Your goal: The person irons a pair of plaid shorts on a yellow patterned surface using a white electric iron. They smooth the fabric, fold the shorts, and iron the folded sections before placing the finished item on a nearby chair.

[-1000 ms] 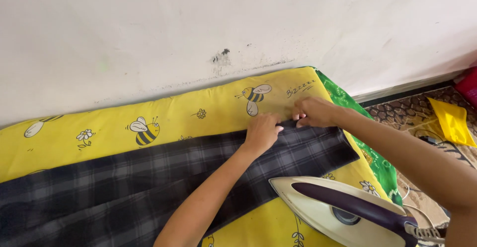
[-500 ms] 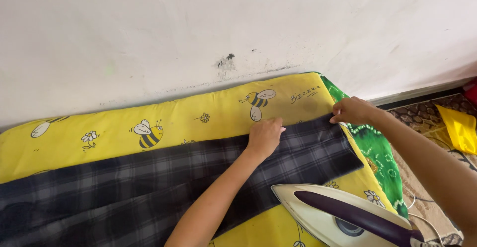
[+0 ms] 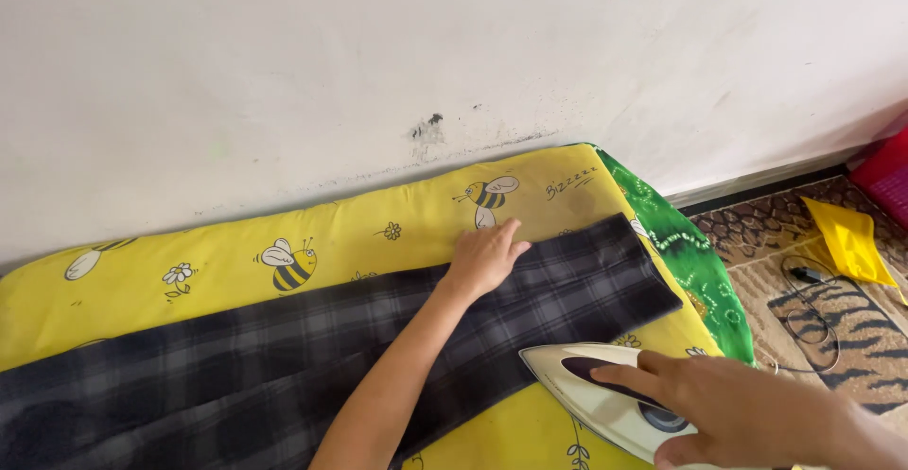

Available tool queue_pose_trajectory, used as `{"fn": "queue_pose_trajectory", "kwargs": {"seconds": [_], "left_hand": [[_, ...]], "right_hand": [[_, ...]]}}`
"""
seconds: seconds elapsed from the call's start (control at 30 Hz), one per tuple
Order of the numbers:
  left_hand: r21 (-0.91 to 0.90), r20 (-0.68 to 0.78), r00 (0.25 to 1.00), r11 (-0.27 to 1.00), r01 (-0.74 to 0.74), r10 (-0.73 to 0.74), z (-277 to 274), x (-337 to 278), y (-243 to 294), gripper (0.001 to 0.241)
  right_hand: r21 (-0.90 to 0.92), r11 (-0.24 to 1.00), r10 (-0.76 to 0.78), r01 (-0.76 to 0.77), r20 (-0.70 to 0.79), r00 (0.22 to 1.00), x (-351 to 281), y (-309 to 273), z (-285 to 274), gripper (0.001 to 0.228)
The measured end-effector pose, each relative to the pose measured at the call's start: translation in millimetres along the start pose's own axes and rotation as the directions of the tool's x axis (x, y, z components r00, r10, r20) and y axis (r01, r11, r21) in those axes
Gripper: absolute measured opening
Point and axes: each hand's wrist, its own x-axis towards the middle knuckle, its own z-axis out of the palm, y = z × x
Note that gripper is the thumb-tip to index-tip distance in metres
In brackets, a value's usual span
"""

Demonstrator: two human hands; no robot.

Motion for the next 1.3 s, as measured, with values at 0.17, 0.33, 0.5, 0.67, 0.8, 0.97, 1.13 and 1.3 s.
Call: {"fn": "queue_pose_trajectory", "kwargs": {"seconds": [0.17, 0.33, 0.5, 0.67, 0.8, 0.97, 1.13, 1.3], "left_hand": [[-0.054, 0.049, 0.996, 0.996, 0.075, -0.073, -16, -26, -30, 0.048], [-0.145, -0.094, 0.993, 0.988, 0.053, -0.067, 4, -41, -37, 0.046], [-0.177, -0.262, 0.961, 0.983, 0.043, -0.090, 19, -46, -42, 0.046], [-0.242, -0.269, 0.961, 0.970, -0.006, -0.061, 13, -53, -40, 0.049], [0.022, -0.435, 0.886, 0.986, -0.166, 0.159, 13, -62, -16, 0.047], [0.033, -0.057, 0.987, 0.989, -0.145, 0.147, 23, -75, 26, 0.073], [0.076, 0.082, 0.990, 0.990, -0.119, 0.113, 25, -75, 22, 0.077], [0.097, 0.211, 0.976, 0.992, -0.083, 0.061, 3, -77, 28, 0.079]], "right_hand": [[-0.001, 0.948, 0.283, -0.318, -0.451, 0.846, 1, -2, 49, 0.068], [0.078, 0.898, 0.354, -0.433, -0.713, 0.606, 25, -18, 42, 0.058], [-0.031, 0.898, 0.250, -0.440, -0.786, 0.565, 96, -39, -11, 0.053], [0.258, 0.890, 0.420, -0.375, -0.783, 0.458, 138, -17, -92, 0.050], [0.244, 0.885, 0.425, -0.397, -0.771, 0.475, 123, -31, -67, 0.049], [0.227, 0.737, 0.604, -0.636, -0.644, 0.470, 76, -49, -13, 0.054], [0.367, 0.677, 0.692, -0.638, -0.613, 0.381, 83, -6, -37, 0.047], [0.425, 0.701, 0.664, -0.573, -0.682, 0.306, 113, 32, -85, 0.046]]}}
